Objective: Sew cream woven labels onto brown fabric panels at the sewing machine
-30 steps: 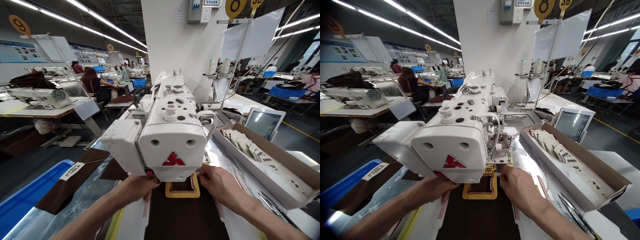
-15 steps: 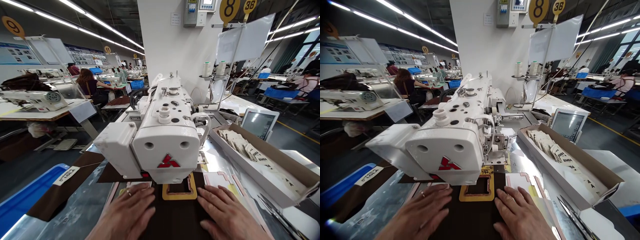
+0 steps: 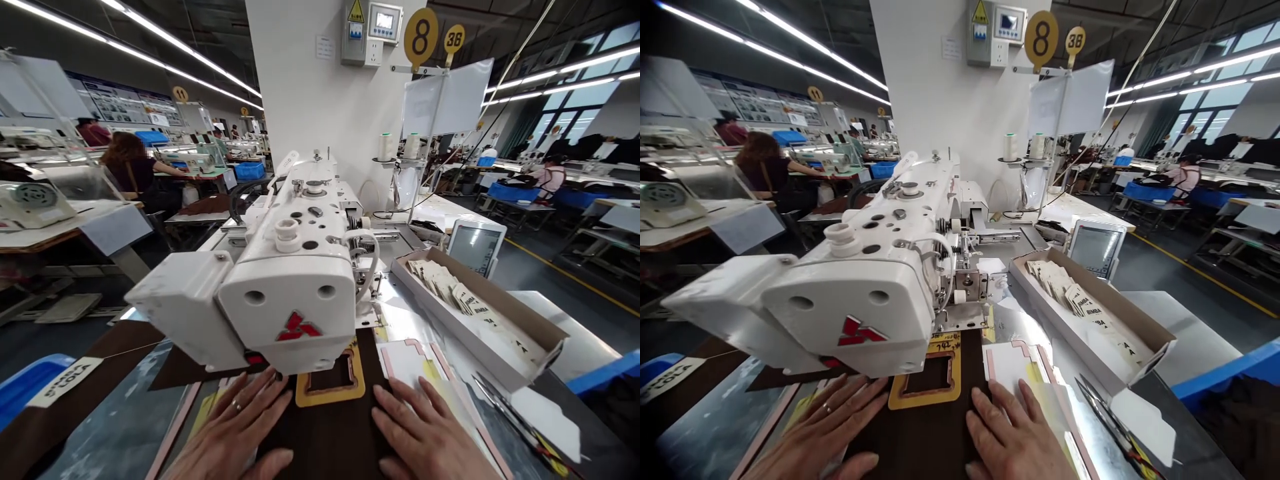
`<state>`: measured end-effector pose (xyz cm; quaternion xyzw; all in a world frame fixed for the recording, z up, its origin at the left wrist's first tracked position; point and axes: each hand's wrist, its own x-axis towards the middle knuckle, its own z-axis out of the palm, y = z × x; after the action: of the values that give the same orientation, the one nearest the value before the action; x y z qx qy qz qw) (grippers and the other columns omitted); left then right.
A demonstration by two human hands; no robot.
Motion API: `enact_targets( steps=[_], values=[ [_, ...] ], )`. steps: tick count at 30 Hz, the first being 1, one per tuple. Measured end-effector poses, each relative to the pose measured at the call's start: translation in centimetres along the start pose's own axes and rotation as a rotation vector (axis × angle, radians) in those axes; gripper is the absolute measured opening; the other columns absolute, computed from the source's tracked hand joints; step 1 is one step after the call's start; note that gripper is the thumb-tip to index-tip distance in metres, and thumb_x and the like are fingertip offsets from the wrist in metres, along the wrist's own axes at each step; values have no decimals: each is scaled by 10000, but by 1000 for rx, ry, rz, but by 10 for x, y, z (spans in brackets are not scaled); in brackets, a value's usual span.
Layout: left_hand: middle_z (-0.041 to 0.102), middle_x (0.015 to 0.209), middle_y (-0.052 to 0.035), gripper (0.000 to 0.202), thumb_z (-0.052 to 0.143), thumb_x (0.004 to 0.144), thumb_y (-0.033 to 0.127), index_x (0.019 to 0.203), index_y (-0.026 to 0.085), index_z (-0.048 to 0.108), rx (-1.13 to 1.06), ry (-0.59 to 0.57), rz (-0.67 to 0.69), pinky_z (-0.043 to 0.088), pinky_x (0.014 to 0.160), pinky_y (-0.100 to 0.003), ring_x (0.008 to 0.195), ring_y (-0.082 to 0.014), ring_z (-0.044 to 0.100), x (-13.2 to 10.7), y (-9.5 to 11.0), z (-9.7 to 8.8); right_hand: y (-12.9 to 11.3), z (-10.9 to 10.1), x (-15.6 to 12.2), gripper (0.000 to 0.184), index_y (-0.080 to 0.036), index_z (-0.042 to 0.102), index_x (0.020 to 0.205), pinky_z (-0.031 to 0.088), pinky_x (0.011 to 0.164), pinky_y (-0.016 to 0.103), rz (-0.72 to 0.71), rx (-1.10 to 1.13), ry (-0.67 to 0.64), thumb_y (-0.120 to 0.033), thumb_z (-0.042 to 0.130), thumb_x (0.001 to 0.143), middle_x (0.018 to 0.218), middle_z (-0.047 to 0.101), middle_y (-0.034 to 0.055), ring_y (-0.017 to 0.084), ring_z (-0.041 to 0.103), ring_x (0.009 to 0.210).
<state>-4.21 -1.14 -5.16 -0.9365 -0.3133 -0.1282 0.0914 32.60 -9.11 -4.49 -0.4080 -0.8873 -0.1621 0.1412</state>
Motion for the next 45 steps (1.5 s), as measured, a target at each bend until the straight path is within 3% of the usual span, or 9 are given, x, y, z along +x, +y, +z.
enact_targets(
  steps=[4, 8, 12, 16, 22, 26, 30, 36, 45],
  values=[
    [632, 1467, -29, 578, 663, 974, 568, 1492, 326, 583, 9, -5, -109, 576, 1046, -417, 1301, -330, 645, 8, -1, 1, 1, 0, 8, 426, -230, 714, 1331, 616, 958, 491, 103, 10, -92, -415, 677, 949, 1425, 651, 27, 335, 682, 1236],
    [550, 1550, -29, 620, 655, 973, 574, 1533, 340, 528, 80, 51, -114, 554, 1078, -454, 1356, -337, 600, -2, 8, -4, -2, -5, 7, 388, -251, 733, 1305, 635, 916, 552, 75, 31, -98, -413, 670, 958, 1411, 660, 19, 357, 702, 1197],
    [521, 1570, -15, 587, 634, 1006, 536, 1545, 340, 510, -3, -67, -37, 470, 1172, -455, 1434, -309, 522, 1, 12, -10, -5, -13, 9, 404, -230, 680, 1389, 538, 1045, 662, 233, 129, -224, -361, 597, 1016, 1499, 591, 52, 379, 612, 1326],
    [590, 1510, -83, 532, 593, 1026, 547, 1483, 276, 594, -111, -124, -157, 459, 1162, -555, 1437, -373, 507, 11, 7, -10, 0, -16, 8, 411, -185, 638, 1437, 479, 1132, 620, 331, 262, -265, -313, 540, 1059, 1554, 544, 105, 356, 514, 1424],
    [509, 1590, -39, 398, 556, 1065, 387, 1429, 246, 632, -144, 39, -27, 338, 1261, -438, 1500, -292, 432, -5, 23, -24, -8, -17, -12, 370, -243, 670, 1392, 504, 1131, 574, 267, 301, -201, -230, 479, 1076, 1546, 563, 40, 312, 517, 1423],
    [522, 1578, -30, 522, 613, 1035, 501, 1479, 226, 590, -21, 2, 93, 290, 1277, -373, 1481, -275, 461, -6, 27, -28, -11, -14, -11, 371, -224, 663, 1407, 525, 1099, 604, 258, 223, -206, -265, 493, 1079, 1538, 566, 47, 339, 550, 1389],
    [488, 1601, -36, 582, 619, 1027, 537, 1516, 230, 549, 22, 0, 85, 280, 1277, -402, 1489, -290, 447, -2, 23, -25, -12, -12, -12, 375, -205, 656, 1411, 547, 1075, 587, 238, 154, -154, -281, 495, 1081, 1542, 558, 57, 335, 558, 1383],
    [460, 1624, -27, 550, 596, 1039, 496, 1492, 185, 570, 45, 50, 112, 53, 1330, -369, 1573, -253, 286, -18, 34, -36, -17, -11, -29, 342, -215, 687, 1355, 579, 991, 561, 81, 48, -55, -267, 496, 1076, 1495, 597, 21, 319, 618, 1315],
    [490, 1606, -23, 587, 597, 1023, 555, 1478, 184, 574, 37, 65, 93, 70, 1330, -355, 1592, -239, 230, -34, 42, -31, -15, -15, -26, 320, -219, 763, 1211, 600, 883, 500, -55, -147, 50, -296, 490, 1063, 1331, 715, 19, 295, 735, 1127]
  ],
)
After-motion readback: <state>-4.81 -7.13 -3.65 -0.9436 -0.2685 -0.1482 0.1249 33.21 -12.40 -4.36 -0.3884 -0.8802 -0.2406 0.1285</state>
